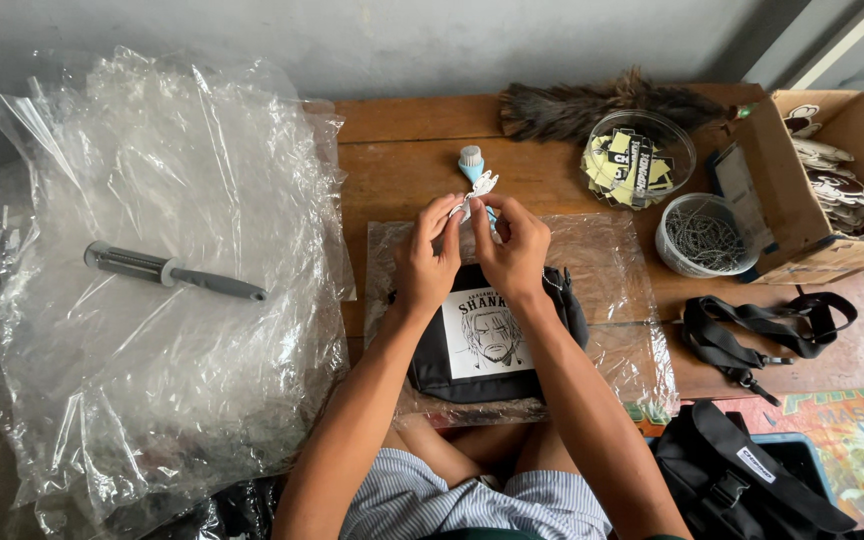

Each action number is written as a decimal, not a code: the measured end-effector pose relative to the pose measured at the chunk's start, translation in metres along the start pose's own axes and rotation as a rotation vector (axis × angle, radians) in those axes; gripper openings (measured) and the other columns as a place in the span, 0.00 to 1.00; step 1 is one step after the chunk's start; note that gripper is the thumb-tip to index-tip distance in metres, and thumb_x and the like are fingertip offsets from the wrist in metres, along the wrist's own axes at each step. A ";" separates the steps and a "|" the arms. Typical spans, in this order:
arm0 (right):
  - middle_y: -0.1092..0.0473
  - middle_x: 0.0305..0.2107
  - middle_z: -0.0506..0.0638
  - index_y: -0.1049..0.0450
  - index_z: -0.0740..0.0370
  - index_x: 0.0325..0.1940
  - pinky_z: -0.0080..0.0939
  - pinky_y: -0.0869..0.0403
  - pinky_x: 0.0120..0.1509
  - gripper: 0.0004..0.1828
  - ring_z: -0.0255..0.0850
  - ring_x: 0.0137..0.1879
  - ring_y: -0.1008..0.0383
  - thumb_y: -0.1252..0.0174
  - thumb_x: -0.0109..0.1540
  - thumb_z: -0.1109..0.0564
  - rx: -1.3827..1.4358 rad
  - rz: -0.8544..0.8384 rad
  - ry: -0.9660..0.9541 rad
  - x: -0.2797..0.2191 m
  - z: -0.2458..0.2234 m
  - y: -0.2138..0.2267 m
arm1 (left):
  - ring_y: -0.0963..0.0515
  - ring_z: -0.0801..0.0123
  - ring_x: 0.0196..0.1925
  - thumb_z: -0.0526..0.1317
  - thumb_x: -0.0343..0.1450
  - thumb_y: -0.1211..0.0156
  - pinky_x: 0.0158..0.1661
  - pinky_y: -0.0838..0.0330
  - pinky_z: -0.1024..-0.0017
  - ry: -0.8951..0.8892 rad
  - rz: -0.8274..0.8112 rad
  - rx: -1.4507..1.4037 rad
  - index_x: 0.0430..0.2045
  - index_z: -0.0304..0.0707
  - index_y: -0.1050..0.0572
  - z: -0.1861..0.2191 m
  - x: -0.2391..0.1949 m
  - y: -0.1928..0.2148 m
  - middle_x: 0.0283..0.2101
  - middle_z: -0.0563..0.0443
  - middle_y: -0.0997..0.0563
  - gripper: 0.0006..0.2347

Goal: The person wipes a plastic sheet on a table with a duster, then places a black pouch on it. They attach a metal chain to a cartoon character keychain and connect it to the pouch's strap.

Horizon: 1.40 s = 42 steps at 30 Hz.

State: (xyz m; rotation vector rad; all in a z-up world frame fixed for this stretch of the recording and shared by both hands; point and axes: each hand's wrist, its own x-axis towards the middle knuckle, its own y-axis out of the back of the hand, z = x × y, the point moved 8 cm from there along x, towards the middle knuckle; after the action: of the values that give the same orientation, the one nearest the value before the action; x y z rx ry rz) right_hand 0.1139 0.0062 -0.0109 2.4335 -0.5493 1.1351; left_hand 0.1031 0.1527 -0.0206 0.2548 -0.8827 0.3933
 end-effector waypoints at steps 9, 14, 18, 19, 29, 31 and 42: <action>0.47 0.10 0.45 0.17 0.55 0.40 0.37 0.32 0.28 0.04 0.38 0.18 0.39 0.34 0.63 0.62 0.023 -0.022 0.022 0.004 -0.017 0.001 | 0.15 0.55 0.48 0.30 0.72 0.37 0.42 0.16 0.71 -0.010 -0.010 0.004 0.47 0.29 0.23 0.002 0.000 0.000 0.47 0.40 0.15 0.10; 0.45 0.12 0.46 0.19 0.57 0.40 0.38 0.33 0.28 0.03 0.40 0.18 0.39 0.35 0.63 0.62 0.008 -0.024 0.034 0.002 -0.008 0.000 | 0.16 0.56 0.49 0.30 0.72 0.37 0.42 0.16 0.71 -0.017 -0.007 0.012 0.46 0.29 0.23 0.002 -0.001 0.000 0.47 0.40 0.15 0.09; 0.43 0.12 0.47 0.19 0.58 0.38 0.38 0.33 0.26 0.00 0.41 0.18 0.39 0.34 0.64 0.61 -0.013 -0.002 0.032 0.003 -0.011 0.004 | 0.16 0.56 0.48 0.30 0.72 0.37 0.41 0.16 0.71 -0.032 -0.002 0.020 0.45 0.29 0.23 0.003 -0.001 0.000 0.46 0.41 0.15 0.09; 0.43 0.12 0.47 0.19 0.58 0.38 0.38 0.33 0.26 0.00 0.41 0.18 0.39 0.34 0.64 0.61 -0.014 0.000 0.030 0.003 -0.010 0.004 | 0.16 0.56 0.48 0.30 0.72 0.37 0.41 0.16 0.71 -0.033 -0.005 0.020 0.45 0.29 0.23 0.004 -0.001 -0.001 0.46 0.41 0.15 0.09; 0.39 0.14 0.44 0.16 0.55 0.39 0.34 0.33 0.26 0.04 0.37 0.18 0.39 0.30 0.61 0.62 0.025 0.027 0.055 0.002 -0.008 0.006 | 0.14 0.57 0.43 0.29 0.70 0.34 0.39 0.16 0.72 -0.028 0.010 0.039 0.40 0.32 0.22 -0.003 -0.004 -0.001 0.41 0.43 0.13 0.07; 0.38 0.14 0.44 0.15 0.55 0.39 0.33 0.34 0.25 0.05 0.36 0.18 0.39 0.29 0.60 0.62 0.032 0.037 0.075 0.002 -0.008 0.006 | 0.14 0.55 0.42 0.29 0.69 0.32 0.38 0.16 0.71 -0.014 0.018 0.037 0.38 0.32 0.22 -0.006 -0.005 0.000 0.39 0.42 0.13 0.07; 0.29 0.21 0.43 0.19 0.48 0.53 0.37 0.30 0.26 0.14 0.38 0.19 0.35 0.33 0.63 0.59 -0.095 -0.048 0.117 0.001 -0.015 0.003 | 0.14 0.60 0.40 0.27 0.67 0.32 0.38 0.17 0.72 -0.026 0.025 0.045 0.30 0.38 0.24 -0.002 -0.002 0.003 0.37 0.47 0.13 0.07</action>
State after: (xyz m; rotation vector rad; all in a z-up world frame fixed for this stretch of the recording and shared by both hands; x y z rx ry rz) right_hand 0.1036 0.0110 -0.0011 2.2715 -0.4944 1.1943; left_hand 0.1019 0.1561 -0.0230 0.2912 -0.9035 0.4343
